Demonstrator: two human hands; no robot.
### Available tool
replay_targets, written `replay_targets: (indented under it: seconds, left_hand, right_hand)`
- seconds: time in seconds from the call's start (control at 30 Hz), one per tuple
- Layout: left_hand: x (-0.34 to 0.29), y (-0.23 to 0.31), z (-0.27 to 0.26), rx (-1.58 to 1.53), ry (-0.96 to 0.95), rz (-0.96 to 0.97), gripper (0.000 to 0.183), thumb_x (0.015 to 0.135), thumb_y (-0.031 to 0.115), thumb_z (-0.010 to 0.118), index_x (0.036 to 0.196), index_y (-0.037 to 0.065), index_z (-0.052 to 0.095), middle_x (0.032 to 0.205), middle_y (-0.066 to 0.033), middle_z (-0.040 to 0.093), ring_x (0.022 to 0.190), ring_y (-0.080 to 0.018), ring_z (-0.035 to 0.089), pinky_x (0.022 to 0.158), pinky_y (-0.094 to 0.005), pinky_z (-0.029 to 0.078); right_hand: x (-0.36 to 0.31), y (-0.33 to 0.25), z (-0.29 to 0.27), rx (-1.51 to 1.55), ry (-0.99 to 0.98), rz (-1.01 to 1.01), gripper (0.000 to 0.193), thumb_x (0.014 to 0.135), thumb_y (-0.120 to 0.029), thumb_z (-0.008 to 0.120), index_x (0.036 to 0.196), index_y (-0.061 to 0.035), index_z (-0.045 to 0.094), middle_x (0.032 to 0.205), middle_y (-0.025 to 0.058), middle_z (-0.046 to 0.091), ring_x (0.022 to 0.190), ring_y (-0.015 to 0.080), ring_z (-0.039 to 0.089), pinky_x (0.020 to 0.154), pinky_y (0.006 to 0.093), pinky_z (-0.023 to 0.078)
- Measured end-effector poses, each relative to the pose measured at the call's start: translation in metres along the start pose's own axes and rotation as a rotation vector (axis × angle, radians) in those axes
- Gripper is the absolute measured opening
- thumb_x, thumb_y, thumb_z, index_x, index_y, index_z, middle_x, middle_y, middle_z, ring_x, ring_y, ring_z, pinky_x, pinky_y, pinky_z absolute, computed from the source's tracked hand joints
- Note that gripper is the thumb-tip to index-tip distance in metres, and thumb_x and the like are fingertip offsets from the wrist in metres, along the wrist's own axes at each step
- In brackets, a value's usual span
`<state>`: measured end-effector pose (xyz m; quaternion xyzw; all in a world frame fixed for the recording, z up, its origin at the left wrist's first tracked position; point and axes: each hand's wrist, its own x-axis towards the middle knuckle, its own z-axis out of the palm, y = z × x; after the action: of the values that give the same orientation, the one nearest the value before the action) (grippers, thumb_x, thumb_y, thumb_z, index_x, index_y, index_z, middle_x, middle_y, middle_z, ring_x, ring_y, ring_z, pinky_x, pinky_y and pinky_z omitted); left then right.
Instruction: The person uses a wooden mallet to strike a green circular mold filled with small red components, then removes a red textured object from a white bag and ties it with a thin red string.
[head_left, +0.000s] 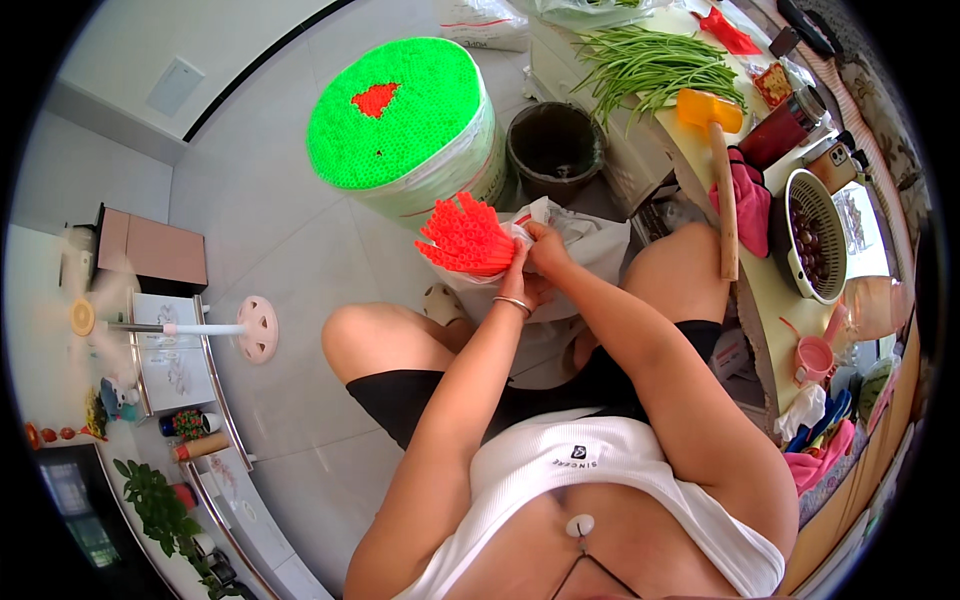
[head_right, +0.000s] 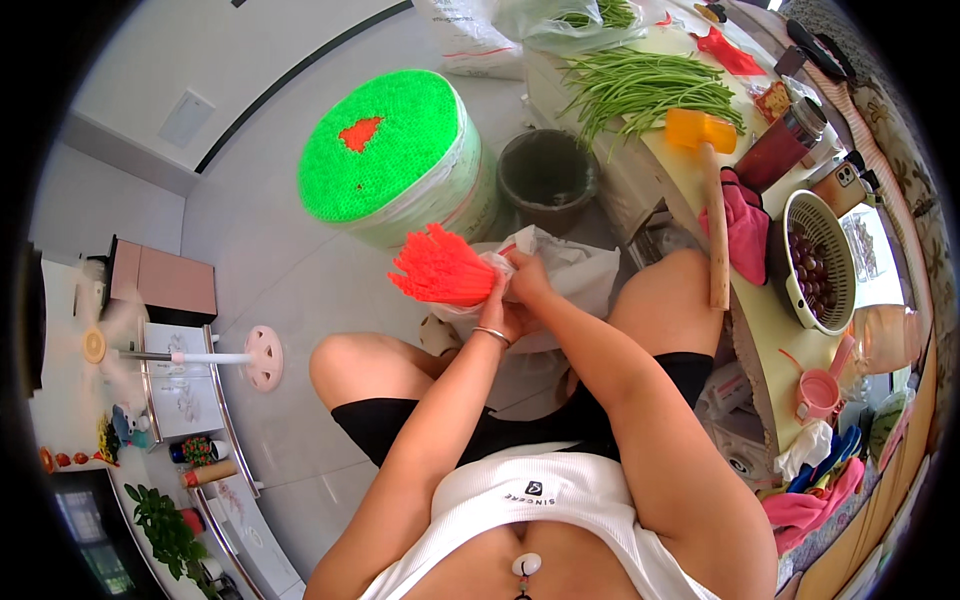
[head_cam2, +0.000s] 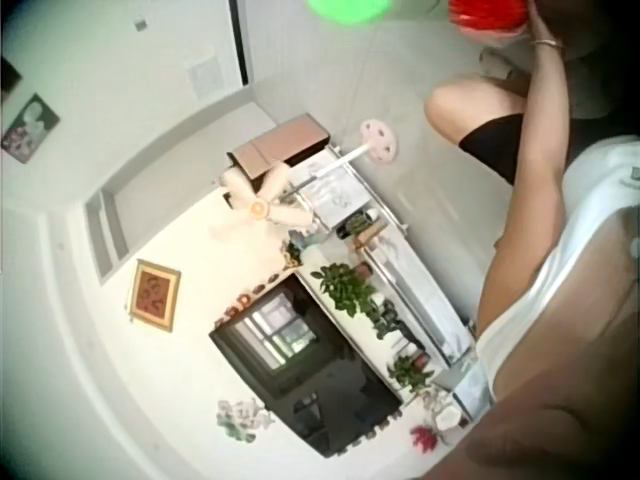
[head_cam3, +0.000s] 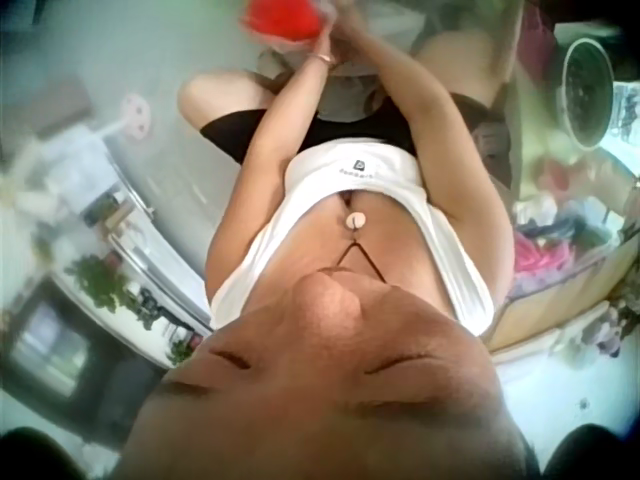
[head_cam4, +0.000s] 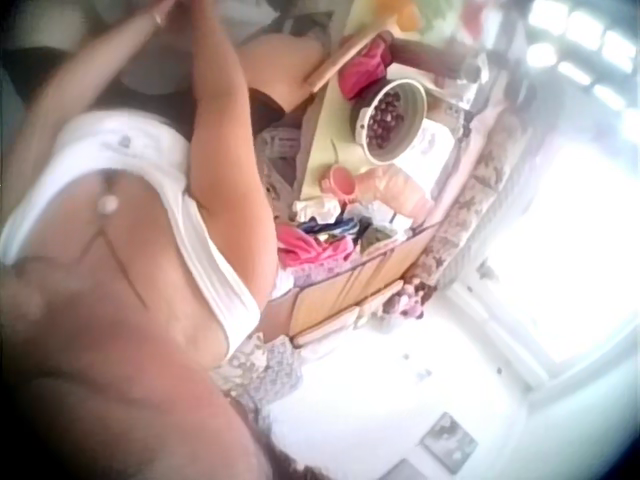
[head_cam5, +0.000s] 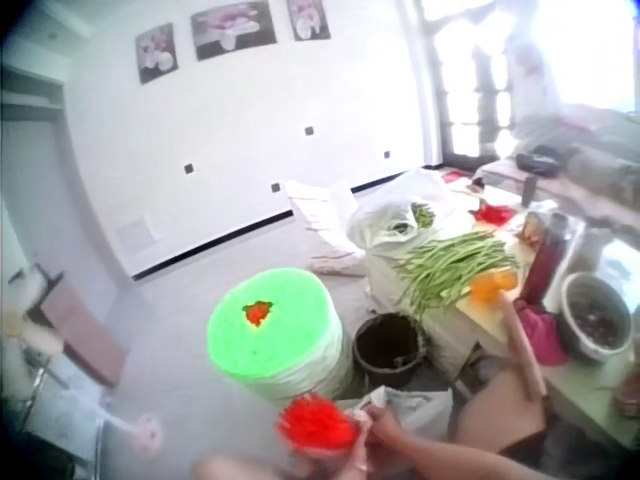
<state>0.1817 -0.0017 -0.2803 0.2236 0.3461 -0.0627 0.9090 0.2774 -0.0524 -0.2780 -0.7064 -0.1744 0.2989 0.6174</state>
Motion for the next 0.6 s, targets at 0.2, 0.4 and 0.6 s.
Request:
replay_targets:
  seconds: [0.2, 0.4, 0.6]
  left_hand:
    - [0.012, 0.001, 0.008, -0.240, 0.071, 0.217, 0.073, 0.075, 0.056, 0.077, 0.130, 0.016, 0.050, 0.112, -0.0064, 0.063, 0.089, -0.0300, 0.065, 0.068, -0.0414, 0.055]
    - [0.027, 0.002, -0.020, -0.295, 0.323, 0.244, 0.051, 0.077, 0.028, 0.077, 0.121, 0.012, 0.056, 0.095, -0.0096, 0.062, 0.074, -0.0285, 0.063, 0.058, -0.0448, 0.054]
    - [0.000, -0.003, 0.010, -0.030, 0.565, 0.240, 0.039, 0.075, 0.017, 0.068, 0.111, 0.003, 0.061, 0.086, -0.0108, 0.062, 0.068, -0.0293, 0.062, 0.057, -0.0445, 0.052]
  right_hand:
    - [-0.025, -0.011, -0.017, -0.518, -0.181, -0.220, 0.039, 0.074, -0.001, 0.059, 0.111, -0.0103, 0.068, 0.104, 0.0232, 0.067, 0.101, 0.0409, 0.063, 0.085, 0.0457, 0.049]
    - [-0.065, -0.032, -0.021, -0.745, -0.430, -0.316, 0.037, 0.070, 0.002, 0.058, 0.106, -0.0071, 0.065, 0.098, 0.0188, 0.066, 0.097, 0.0414, 0.061, 0.083, 0.0440, 0.050]
    - [-0.080, -0.024, -0.030, -0.811, -0.512, -0.207, 0.038, 0.070, 0.004, 0.056, 0.104, -0.0072, 0.066, 0.099, 0.0185, 0.066, 0.098, 0.0403, 0.061, 0.084, 0.0452, 0.050]
